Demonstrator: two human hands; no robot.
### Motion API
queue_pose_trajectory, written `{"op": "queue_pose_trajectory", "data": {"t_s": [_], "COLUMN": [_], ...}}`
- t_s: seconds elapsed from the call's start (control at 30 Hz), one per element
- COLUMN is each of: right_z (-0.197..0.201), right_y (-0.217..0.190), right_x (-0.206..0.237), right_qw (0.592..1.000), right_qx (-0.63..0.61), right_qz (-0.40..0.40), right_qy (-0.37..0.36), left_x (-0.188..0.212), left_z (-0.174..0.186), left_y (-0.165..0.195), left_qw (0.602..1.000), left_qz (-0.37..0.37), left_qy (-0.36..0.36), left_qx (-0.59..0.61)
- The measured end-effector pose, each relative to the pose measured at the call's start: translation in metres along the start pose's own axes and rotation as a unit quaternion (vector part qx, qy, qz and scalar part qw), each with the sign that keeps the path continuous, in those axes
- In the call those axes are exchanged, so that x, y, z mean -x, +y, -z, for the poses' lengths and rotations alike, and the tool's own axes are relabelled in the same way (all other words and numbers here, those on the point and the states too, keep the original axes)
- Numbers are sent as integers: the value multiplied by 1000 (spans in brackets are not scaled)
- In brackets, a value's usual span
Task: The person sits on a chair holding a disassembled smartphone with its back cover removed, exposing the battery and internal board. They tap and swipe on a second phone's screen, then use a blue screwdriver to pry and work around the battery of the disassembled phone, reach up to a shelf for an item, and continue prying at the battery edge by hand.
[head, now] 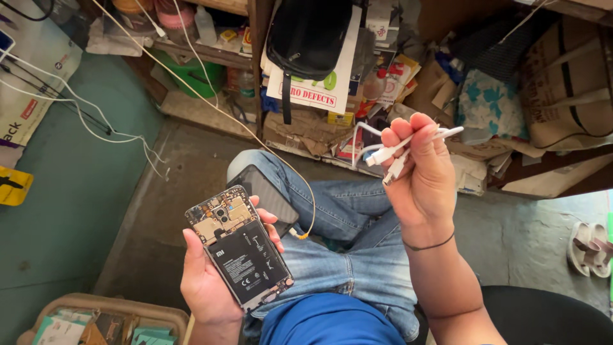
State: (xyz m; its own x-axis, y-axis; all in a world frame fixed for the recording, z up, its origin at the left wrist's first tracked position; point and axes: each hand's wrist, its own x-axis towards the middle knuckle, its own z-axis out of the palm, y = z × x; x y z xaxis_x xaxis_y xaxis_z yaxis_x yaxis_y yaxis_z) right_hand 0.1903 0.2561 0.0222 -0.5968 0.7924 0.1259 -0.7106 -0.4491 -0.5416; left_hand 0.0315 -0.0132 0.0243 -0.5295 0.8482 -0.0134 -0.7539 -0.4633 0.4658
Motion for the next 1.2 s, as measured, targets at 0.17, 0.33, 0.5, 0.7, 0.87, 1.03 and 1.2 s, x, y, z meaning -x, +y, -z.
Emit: {"op": "queue_pose_trajectory", "data": {"t_s": [0.17, 0.33, 0.5, 0.7, 0.87, 1.03, 1.2], "right_z": [-4, -8, -6, -7, -15, -21, -24], "right_y": [0, 8, 21, 25, 24, 20, 19], "right_x": [3, 8, 10, 11, 7, 8, 7], "right_qw": [998, 951, 890, 991, 998, 998, 997], "right_qx": [-40, -288, -410, -105, -35, -4, 10], "right_qz": [-22, -100, -156, 10, 44, 63, 72], "right_qy": [-34, -46, -122, -82, -33, -6, 1], "left_x": [0, 0, 0, 2, 1, 2, 3], "left_z": [-1, -1, -1, -3, -6, -8, -7], "left_y": [0, 1, 3, 5, 4, 5, 5], "left_qw": [1000, 1000, 1000, 1000, 999, 999, 999], "left_qz": [-4, 0, -6, -10, -9, -11, -12], "left_qy": [7, 14, 11, 8, 24, 23, 28], "left_qx": [-8, -9, -22, -23, -30, -25, -30]}}
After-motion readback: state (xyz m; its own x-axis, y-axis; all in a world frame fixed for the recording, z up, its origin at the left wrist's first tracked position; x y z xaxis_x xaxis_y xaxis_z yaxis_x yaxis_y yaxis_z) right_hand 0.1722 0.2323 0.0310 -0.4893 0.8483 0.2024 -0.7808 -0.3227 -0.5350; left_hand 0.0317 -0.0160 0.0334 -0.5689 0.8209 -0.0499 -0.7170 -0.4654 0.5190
